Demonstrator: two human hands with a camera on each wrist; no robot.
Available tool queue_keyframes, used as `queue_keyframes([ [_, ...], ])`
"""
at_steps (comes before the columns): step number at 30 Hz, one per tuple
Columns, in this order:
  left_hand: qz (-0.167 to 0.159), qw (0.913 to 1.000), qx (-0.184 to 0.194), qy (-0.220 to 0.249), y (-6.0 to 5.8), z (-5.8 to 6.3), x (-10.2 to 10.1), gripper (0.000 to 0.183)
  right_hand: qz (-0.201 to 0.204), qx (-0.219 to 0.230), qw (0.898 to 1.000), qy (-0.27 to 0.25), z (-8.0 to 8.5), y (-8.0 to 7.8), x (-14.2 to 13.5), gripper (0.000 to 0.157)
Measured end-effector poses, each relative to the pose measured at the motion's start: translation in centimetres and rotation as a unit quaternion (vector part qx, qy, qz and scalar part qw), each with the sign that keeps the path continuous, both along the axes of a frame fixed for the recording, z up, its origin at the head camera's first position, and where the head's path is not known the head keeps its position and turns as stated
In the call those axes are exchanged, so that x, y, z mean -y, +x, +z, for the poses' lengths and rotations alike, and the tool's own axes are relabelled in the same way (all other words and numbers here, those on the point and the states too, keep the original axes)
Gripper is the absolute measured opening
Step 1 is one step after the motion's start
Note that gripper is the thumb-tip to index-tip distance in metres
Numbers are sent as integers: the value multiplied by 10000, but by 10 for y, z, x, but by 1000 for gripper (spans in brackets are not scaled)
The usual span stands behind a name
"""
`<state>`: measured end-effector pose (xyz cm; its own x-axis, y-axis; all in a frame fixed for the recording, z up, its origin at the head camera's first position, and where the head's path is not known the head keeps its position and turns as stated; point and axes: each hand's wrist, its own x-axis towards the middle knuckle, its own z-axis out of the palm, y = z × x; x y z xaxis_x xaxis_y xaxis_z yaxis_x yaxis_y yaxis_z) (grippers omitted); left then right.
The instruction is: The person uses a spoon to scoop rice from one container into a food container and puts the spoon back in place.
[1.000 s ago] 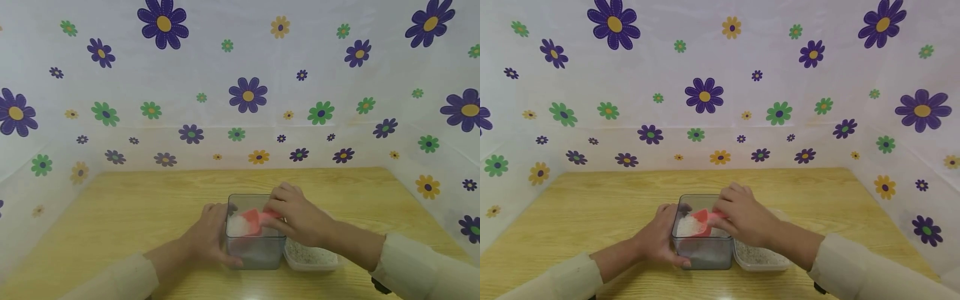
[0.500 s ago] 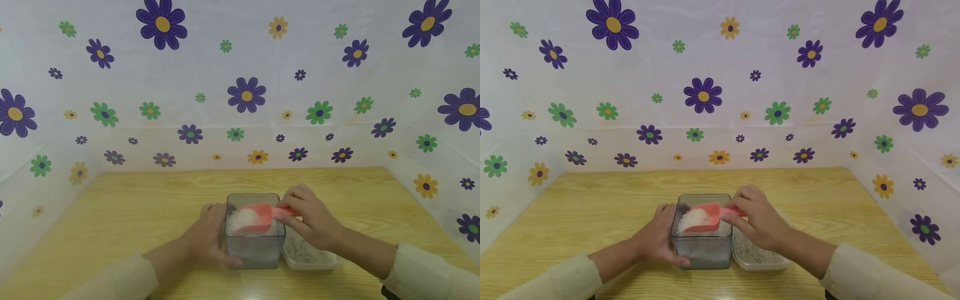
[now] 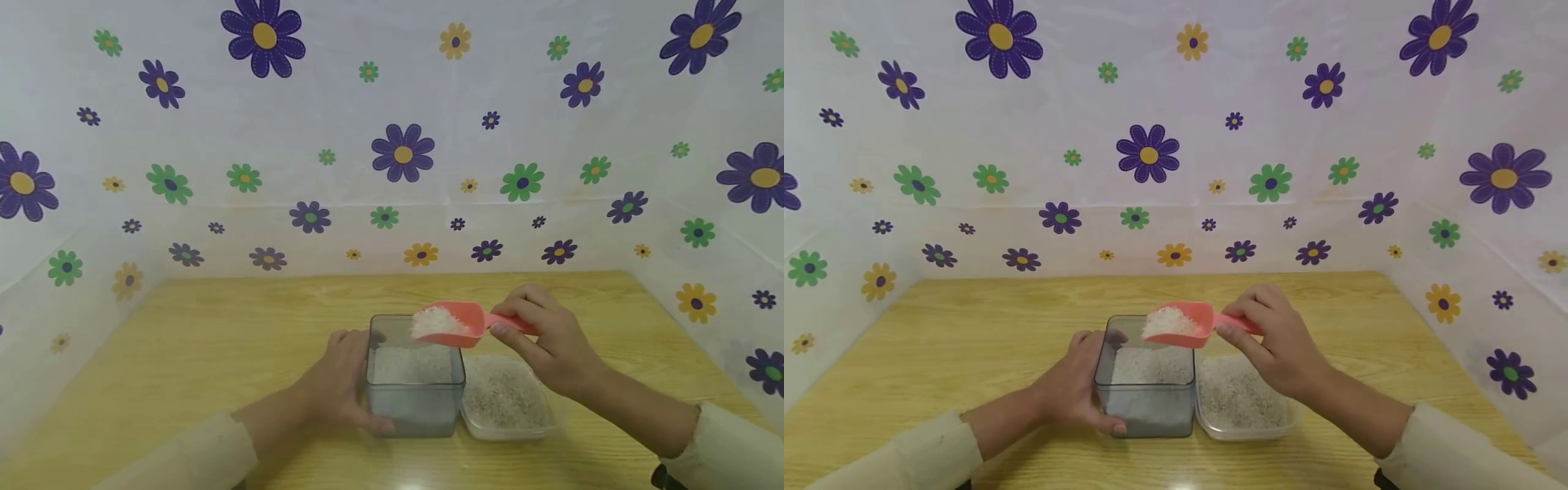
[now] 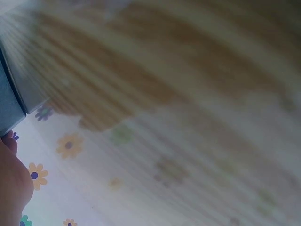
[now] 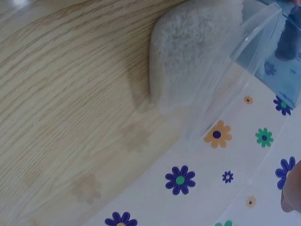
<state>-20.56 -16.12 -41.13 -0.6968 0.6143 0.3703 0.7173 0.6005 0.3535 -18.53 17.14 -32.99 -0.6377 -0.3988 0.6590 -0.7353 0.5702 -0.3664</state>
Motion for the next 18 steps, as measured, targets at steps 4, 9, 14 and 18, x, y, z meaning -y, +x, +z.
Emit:
queue_keyframes([
  [4, -57, 9998, -167, -12, -1, -1, -1, 118, -123, -164, 9997, -126, 3, 3, -18, 17],
  [9, -101, 9999, -107, 21, -1, -1, -1, 119, -338, -334, 9988, -142, 1, 8, -44, 18],
  [14, -83, 9999, -44, 47, -1, -2, 0, 118, -756, -277, 9966, 164, -5, 14, -70, 21],
  [18, -61, 9999, -110, 34, -2, -3, -1, 117, -968, -251, 9946, 290, -12, 19, -88, 20],
])
